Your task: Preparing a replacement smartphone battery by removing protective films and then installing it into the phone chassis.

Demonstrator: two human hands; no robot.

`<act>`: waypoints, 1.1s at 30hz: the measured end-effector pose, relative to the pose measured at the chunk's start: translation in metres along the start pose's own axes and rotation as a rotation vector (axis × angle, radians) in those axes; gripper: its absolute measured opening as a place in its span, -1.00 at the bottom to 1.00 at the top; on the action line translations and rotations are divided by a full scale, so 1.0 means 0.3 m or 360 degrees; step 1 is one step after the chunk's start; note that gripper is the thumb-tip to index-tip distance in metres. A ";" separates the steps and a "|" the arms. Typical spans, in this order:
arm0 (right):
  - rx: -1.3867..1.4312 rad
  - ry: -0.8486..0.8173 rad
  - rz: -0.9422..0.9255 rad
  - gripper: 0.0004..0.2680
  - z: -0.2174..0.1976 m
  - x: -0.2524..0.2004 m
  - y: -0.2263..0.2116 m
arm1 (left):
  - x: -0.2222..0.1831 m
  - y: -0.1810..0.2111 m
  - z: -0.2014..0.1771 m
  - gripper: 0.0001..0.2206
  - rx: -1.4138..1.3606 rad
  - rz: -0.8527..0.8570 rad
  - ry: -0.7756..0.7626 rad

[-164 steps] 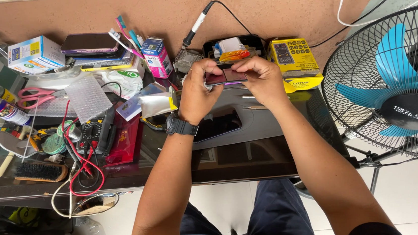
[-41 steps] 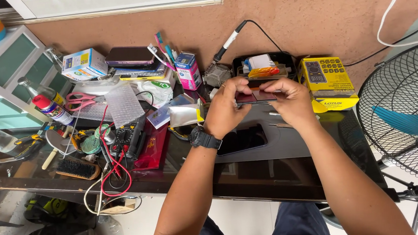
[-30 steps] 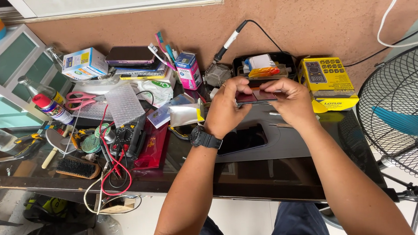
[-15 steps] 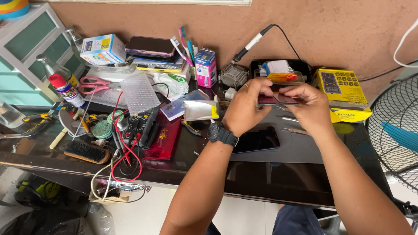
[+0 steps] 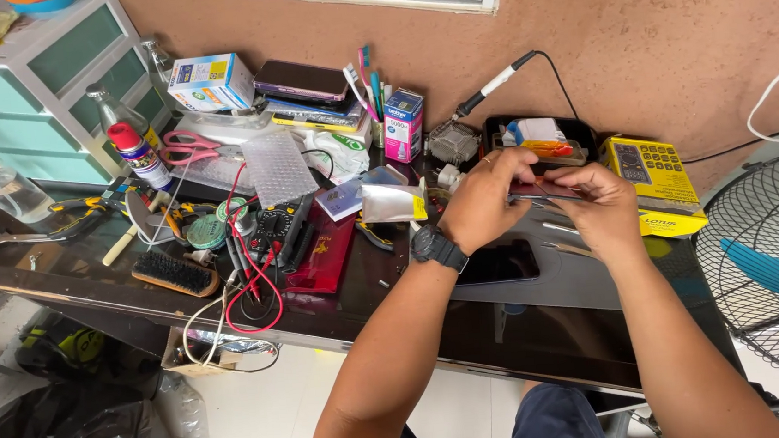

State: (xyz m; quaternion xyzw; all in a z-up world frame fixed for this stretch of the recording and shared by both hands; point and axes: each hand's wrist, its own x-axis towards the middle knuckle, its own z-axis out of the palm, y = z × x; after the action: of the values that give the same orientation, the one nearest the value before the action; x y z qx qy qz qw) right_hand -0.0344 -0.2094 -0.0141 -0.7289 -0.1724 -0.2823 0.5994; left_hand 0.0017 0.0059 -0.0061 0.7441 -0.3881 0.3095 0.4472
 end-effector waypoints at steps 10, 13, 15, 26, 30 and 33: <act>-0.0065 -0.0012 -0.0003 -0.79 0.006 -0.013 0.028 | -0.005 -0.043 -0.001 -0.64 -0.0121 0.0212 -0.0002; -0.0060 -0.0005 0.0023 -0.78 0.019 -0.021 0.028 | -0.014 -0.067 0.004 -0.66 -0.0134 0.0177 -0.0036; -0.0055 0.0013 0.0062 -0.78 0.023 -0.027 0.021 | -0.013 -0.088 0.021 -0.66 -0.0123 0.0130 -0.0074; -0.0209 0.0117 0.0014 -0.81 -0.009 -0.023 -0.066 | -0.020 -0.087 0.002 -0.55 -0.0221 0.0029 -0.0003; -0.0451 0.0269 0.0216 -0.87 -0.075 -0.106 -0.151 | -0.037 -0.139 0.043 -0.60 -0.0229 0.0048 0.0039; -0.0354 0.0436 0.0352 -0.86 -0.110 -0.242 -0.133 | -0.031 -0.113 0.026 -0.67 -0.0238 0.0013 0.0034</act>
State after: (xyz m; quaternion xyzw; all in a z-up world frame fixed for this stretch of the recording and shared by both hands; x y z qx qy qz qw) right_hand -0.1214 -0.2264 -0.0240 -0.7599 0.0240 -0.3286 0.5604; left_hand 0.0268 0.0118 -0.0313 0.7035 -0.4084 0.2894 0.5045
